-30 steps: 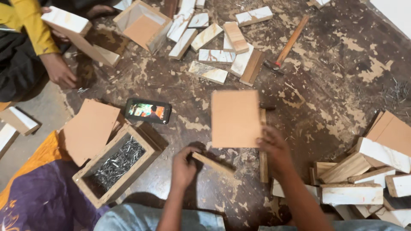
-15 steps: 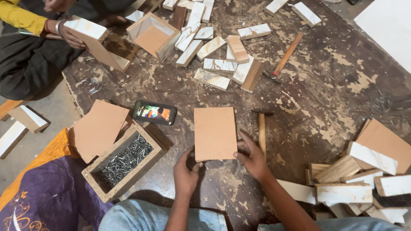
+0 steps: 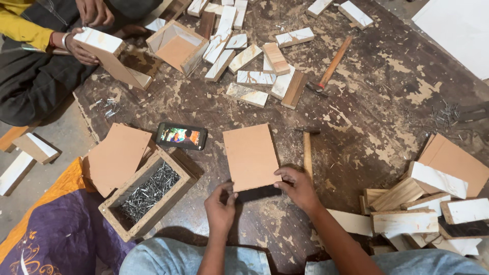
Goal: The person assembles small wooden boxes by hammering nails into pre-cut wooden pieces. They pick up nails, position them on the wood, and use a hammer to drive them in, repeating the process for multiple units.
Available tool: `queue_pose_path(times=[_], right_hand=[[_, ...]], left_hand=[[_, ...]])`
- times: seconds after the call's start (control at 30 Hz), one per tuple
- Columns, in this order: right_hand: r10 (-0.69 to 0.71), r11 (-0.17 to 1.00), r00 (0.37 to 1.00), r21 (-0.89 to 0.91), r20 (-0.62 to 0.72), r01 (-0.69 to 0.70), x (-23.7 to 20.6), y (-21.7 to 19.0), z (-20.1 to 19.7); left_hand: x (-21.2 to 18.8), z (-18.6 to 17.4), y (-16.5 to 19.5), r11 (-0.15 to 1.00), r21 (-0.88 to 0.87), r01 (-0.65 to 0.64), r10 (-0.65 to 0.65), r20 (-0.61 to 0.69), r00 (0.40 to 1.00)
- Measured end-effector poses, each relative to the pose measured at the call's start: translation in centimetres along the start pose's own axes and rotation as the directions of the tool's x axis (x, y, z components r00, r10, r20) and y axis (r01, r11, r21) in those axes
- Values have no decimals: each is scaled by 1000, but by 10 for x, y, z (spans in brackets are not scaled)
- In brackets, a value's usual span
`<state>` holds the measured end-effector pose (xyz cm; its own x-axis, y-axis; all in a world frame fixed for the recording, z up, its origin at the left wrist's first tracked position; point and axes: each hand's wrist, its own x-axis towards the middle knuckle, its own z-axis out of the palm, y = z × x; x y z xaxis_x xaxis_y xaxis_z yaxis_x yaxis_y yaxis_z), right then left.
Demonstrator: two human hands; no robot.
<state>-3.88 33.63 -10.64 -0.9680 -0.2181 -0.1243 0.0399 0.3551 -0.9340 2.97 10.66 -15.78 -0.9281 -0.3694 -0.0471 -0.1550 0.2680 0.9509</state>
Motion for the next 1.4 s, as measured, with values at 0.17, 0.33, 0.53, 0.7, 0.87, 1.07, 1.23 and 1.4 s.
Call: queue_pose_path(times=[0.17,0.33,0.53,0.7,0.87,1.07,1.23,1.4], right_hand=[[-75,992,997,104,-7,76,4,-6,-1],[56,991,998,-120,-11,-57,8,-15,-2],[-136,952,991,-276,1,131,7,-16,-6],[-217,905,975,-385,-52,181,5,-13,-3],[-333,881,934,-396,-129,260,2,-16,6],[-220,872,960,-477,-171,115,-6,-21,17],[-295,816,941,-555,-165,159,-10,-15,20],[-336,887,926,-388,-175,248,-11,-10,22]], left_hand=[[10,1,7,984,2,-176,176,-45,983],[15,1,13,965,83,-248,254,-69,965],[16,0,11,954,127,-273,283,-74,956],[19,3,7,955,115,-274,282,-63,957],[16,4,8,964,135,-230,242,-77,967],[13,4,6,950,177,-255,271,-70,960],[11,9,8,872,400,-280,313,-17,950],[4,-4,31,855,392,-340,388,-47,920]])
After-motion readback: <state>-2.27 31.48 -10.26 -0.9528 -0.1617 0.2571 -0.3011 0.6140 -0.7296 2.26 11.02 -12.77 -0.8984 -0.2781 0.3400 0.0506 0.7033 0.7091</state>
